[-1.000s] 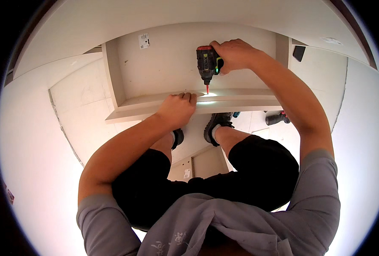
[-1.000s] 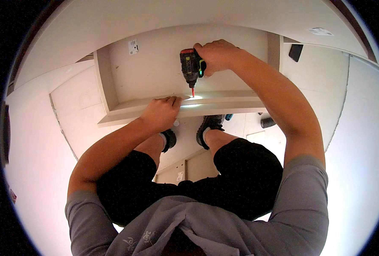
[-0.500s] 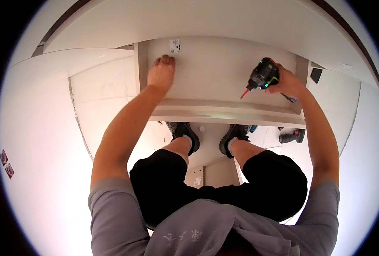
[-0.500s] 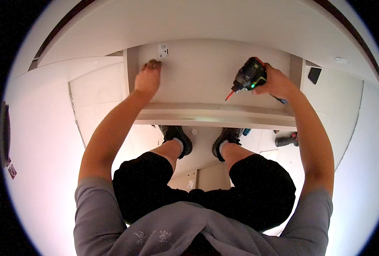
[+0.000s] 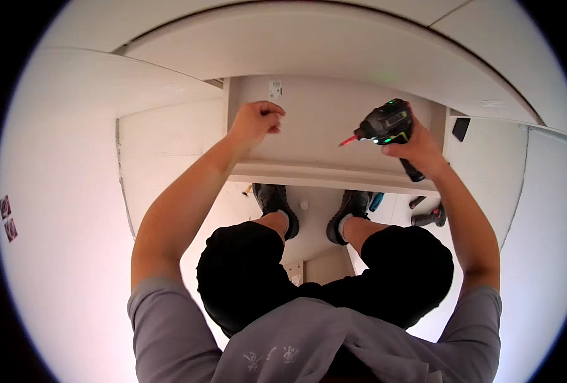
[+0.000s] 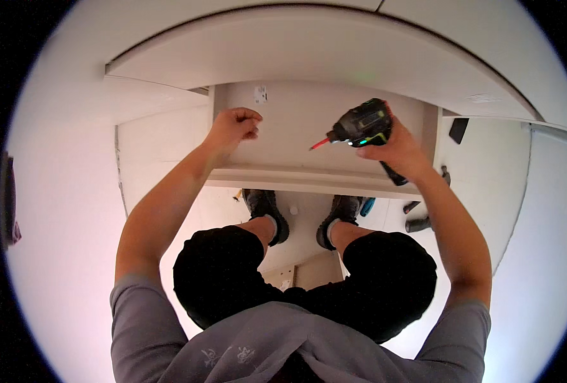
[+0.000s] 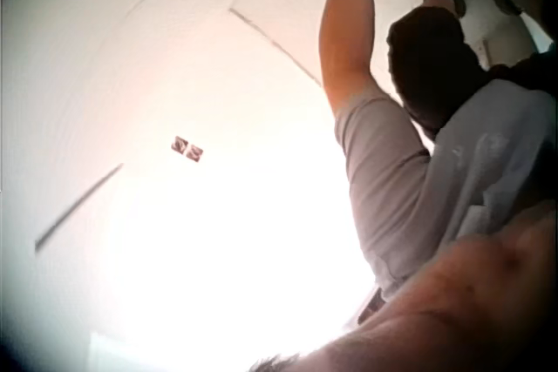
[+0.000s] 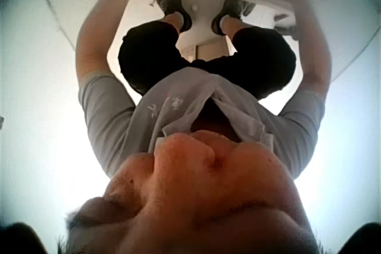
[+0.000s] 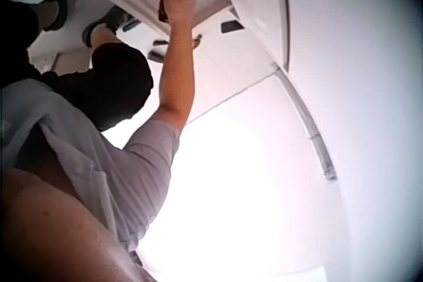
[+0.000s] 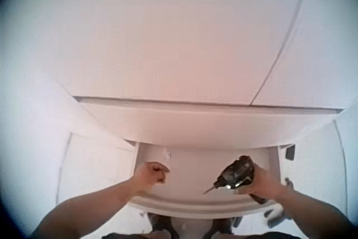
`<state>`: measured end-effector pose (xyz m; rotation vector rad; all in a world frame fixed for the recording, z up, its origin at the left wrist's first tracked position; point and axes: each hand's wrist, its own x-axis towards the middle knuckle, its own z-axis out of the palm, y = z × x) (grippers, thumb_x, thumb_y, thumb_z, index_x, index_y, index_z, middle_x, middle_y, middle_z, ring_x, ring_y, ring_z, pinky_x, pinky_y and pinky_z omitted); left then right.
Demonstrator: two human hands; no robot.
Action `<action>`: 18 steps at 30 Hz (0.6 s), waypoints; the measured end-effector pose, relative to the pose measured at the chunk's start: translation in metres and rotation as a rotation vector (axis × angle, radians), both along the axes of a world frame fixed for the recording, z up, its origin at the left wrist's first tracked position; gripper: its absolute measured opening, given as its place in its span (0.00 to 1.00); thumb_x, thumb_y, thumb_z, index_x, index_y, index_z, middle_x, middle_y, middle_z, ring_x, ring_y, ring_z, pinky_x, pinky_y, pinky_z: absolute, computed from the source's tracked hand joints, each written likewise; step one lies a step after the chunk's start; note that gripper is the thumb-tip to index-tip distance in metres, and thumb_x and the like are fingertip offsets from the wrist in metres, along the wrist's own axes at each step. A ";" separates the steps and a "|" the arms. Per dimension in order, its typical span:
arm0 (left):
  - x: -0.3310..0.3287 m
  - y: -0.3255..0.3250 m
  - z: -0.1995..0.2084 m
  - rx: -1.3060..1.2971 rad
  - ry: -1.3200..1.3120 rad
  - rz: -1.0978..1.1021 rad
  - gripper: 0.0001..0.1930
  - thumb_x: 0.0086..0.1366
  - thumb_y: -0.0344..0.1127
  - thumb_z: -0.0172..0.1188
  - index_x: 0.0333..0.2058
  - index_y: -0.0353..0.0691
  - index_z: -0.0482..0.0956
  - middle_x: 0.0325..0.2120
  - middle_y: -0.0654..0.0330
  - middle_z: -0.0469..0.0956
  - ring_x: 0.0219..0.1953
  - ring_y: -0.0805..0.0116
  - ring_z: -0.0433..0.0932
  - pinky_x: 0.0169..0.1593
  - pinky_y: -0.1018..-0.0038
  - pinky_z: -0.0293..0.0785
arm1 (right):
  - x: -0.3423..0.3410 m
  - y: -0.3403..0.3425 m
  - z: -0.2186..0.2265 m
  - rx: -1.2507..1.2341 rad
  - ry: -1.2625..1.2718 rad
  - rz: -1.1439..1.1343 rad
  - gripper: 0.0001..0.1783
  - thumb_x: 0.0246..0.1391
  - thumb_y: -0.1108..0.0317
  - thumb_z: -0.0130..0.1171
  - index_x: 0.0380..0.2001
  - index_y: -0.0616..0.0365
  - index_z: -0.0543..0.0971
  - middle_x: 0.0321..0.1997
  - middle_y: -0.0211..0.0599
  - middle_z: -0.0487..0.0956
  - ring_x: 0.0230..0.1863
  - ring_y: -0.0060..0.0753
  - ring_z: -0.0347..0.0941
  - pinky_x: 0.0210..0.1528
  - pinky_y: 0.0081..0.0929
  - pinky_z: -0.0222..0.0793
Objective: The person fits a drawer into its cabinet track, then uses an electric screwdriver and a manual screwdriver to secure the drawer slides and hinge components.
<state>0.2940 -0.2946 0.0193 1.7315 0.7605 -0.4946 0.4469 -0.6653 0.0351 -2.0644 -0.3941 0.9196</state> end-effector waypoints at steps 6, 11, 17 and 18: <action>-0.027 -0.099 0.187 -0.469 -0.265 0.540 0.08 0.77 0.28 0.55 0.49 0.30 0.78 0.48 0.49 0.83 0.49 0.61 0.85 0.53 0.68 0.87 | -0.015 0.024 0.083 0.303 -0.105 -0.037 0.54 0.39 0.52 0.85 0.61 0.71 0.67 0.54 0.51 0.82 0.56 0.42 0.79 0.62 0.34 0.72; -0.062 -0.154 0.262 -0.433 -0.499 0.777 0.09 0.77 0.27 0.54 0.49 0.28 0.76 0.48 0.45 0.82 0.50 0.58 0.85 0.56 0.70 0.87 | -0.042 0.026 0.170 0.411 -0.170 -0.075 0.50 0.40 0.55 0.86 0.58 0.70 0.68 0.53 0.48 0.82 0.54 0.41 0.80 0.59 0.35 0.74; -0.063 -0.210 0.276 -0.324 -0.654 0.954 0.10 0.77 0.27 0.54 0.50 0.25 0.74 0.47 0.46 0.81 0.50 0.58 0.85 0.57 0.71 0.86 | -0.048 0.013 0.172 0.546 -0.132 -0.031 0.44 0.42 0.57 0.85 0.55 0.68 0.71 0.49 0.43 0.83 0.51 0.37 0.80 0.57 0.34 0.75; -0.061 -0.217 0.275 -0.291 -0.679 0.957 0.10 0.77 0.27 0.54 0.50 0.24 0.74 0.47 0.46 0.81 0.50 0.59 0.85 0.57 0.71 0.86 | -0.047 0.011 0.168 0.590 -0.110 -0.019 0.42 0.42 0.58 0.85 0.54 0.67 0.71 0.48 0.42 0.84 0.51 0.36 0.80 0.57 0.34 0.75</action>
